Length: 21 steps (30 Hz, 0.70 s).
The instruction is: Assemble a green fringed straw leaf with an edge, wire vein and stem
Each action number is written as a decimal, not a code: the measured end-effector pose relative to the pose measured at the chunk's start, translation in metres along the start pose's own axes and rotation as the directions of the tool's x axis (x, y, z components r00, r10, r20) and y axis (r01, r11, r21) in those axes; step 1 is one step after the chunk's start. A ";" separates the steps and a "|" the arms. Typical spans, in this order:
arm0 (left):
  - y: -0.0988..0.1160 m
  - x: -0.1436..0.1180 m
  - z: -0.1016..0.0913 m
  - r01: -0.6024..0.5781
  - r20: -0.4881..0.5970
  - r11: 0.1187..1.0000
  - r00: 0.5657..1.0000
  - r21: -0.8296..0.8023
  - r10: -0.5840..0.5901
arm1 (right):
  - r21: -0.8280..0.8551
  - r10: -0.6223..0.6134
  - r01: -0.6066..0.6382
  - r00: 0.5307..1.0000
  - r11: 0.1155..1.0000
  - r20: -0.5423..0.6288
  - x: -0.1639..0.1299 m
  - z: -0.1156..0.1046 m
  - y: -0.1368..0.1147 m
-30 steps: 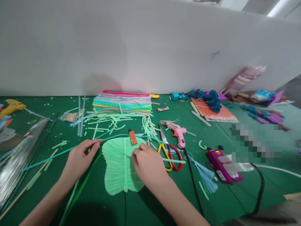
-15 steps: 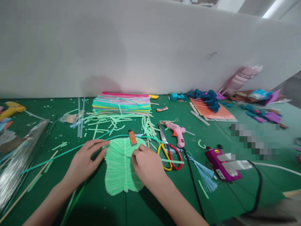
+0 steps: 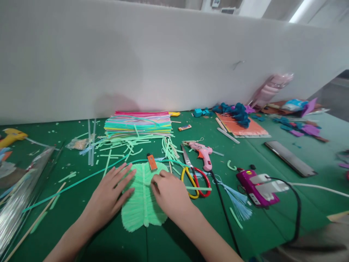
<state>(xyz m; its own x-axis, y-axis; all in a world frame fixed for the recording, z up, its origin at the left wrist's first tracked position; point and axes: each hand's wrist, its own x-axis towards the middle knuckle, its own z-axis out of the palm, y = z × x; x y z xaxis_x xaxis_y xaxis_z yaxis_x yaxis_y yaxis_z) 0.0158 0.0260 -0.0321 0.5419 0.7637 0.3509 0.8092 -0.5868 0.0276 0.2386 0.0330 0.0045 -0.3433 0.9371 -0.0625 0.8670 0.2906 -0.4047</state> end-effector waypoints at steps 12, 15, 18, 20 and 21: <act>-0.052 -0.010 0.010 0.500 -0.158 0.866 0.856 0.009 -0.492 | 0.428 -0.044 0.052 0.999 0.902 -0.028 0.049 -0.047 -0.020; -0.056 -0.011 0.016 0.512 -0.127 0.857 0.848 -0.049 -0.514 | 0.462 -0.084 0.083 0.996 0.883 -0.017 0.084 -0.042 -0.032; -0.060 -0.012 0.021 0.516 -0.124 0.851 0.842 -0.098 -0.525 | 0.468 -0.115 0.133 0.991 0.874 -0.067 0.113 -0.032 -0.045; -0.062 -0.013 0.022 0.516 -0.127 0.850 0.841 -0.107 -0.526 | 0.550 -0.130 0.136 0.990 0.824 -0.051 0.128 -0.024 -0.055; -0.062 -0.013 0.023 0.516 -0.129 0.849 0.840 -0.113 -0.528 | 0.597 -0.131 0.133 0.990 0.791 -0.048 0.134 -0.020 -0.059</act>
<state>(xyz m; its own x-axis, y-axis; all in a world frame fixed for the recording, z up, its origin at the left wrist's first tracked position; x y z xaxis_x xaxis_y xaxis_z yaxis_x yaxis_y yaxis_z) -0.0366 0.0586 -0.0600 -0.0012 0.9161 0.4009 0.9411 -0.1345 0.3102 0.1482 0.1450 0.0381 -0.4360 0.8993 0.0343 0.4249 0.2393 -0.8731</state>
